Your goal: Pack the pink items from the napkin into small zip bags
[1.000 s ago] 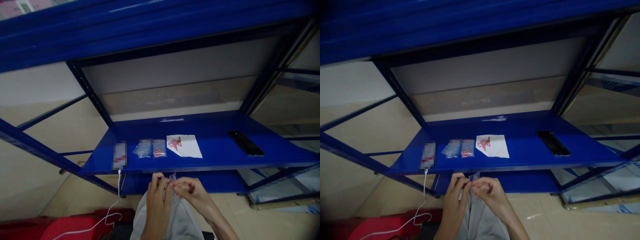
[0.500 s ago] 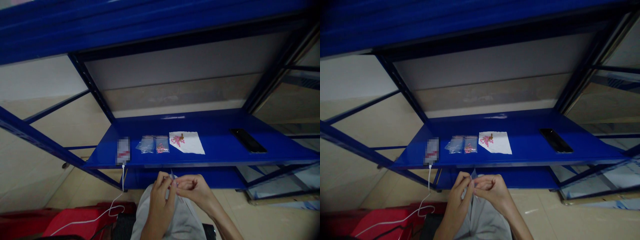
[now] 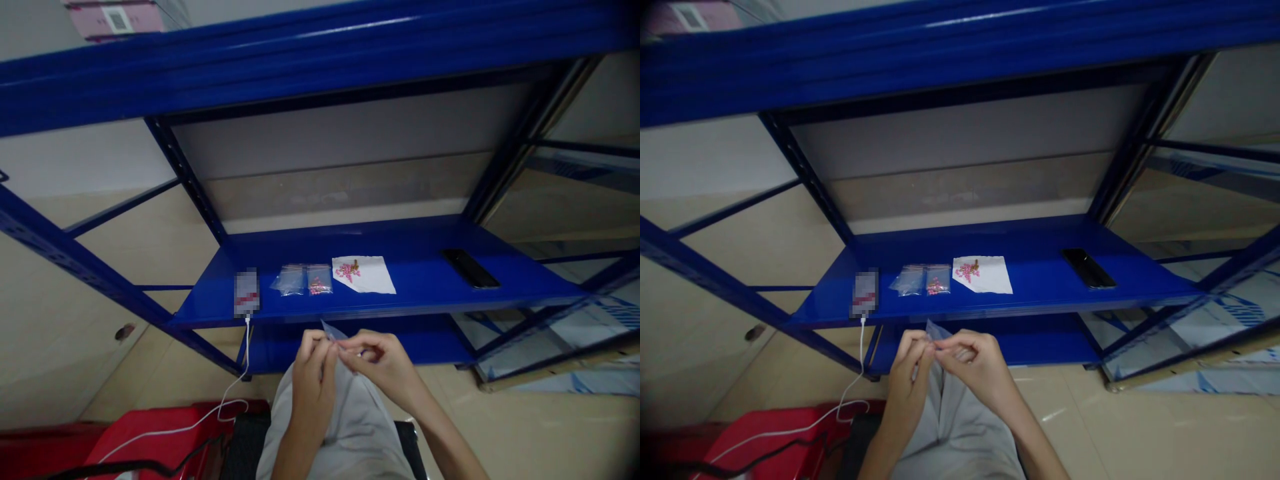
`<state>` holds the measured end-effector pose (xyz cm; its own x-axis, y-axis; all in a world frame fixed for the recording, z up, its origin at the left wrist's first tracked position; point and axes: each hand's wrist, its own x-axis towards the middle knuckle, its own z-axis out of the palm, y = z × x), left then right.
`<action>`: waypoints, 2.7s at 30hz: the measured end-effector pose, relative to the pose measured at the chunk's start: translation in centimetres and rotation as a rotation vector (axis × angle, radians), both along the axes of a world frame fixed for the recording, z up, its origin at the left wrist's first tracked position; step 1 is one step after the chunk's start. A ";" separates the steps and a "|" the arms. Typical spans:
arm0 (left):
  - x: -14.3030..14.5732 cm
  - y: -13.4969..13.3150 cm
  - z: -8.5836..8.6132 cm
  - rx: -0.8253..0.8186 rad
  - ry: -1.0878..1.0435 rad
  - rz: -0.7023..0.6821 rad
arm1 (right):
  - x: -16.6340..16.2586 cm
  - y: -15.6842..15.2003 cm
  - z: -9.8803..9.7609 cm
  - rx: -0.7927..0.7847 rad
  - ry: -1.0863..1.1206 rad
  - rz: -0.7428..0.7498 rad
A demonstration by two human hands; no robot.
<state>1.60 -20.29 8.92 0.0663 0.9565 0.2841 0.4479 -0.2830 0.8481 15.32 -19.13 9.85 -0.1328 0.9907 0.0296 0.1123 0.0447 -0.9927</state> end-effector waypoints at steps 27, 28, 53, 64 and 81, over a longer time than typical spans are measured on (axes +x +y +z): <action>-1.6 -1.4 2.0 0.282 0.173 0.149 | -1.9 -2.0 1.7 0.366 -0.201 -0.055; -1.6 -1.4 1.9 0.282 0.185 0.155 | -1.9 -1.9 1.5 0.341 -0.195 -0.039; -3.4 2.5 -1.2 0.175 0.367 -0.154 | -1.6 1.2 -2.3 0.224 -0.372 0.307; -3.3 4.6 -3.9 0.380 0.537 -0.066 | 0.0 4.4 -3.4 0.206 -0.239 0.217; -2.2 11.9 -7.0 0.372 0.399 0.178 | 7.5 16.4 -9.4 0.192 -0.776 -0.536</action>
<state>-0.56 -8.38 1.91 0.0850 0.8029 0.5901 0.7810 -0.4214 0.4609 22.81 -2.76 0.49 0.2852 0.9129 0.2922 0.7877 -0.0496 -0.6141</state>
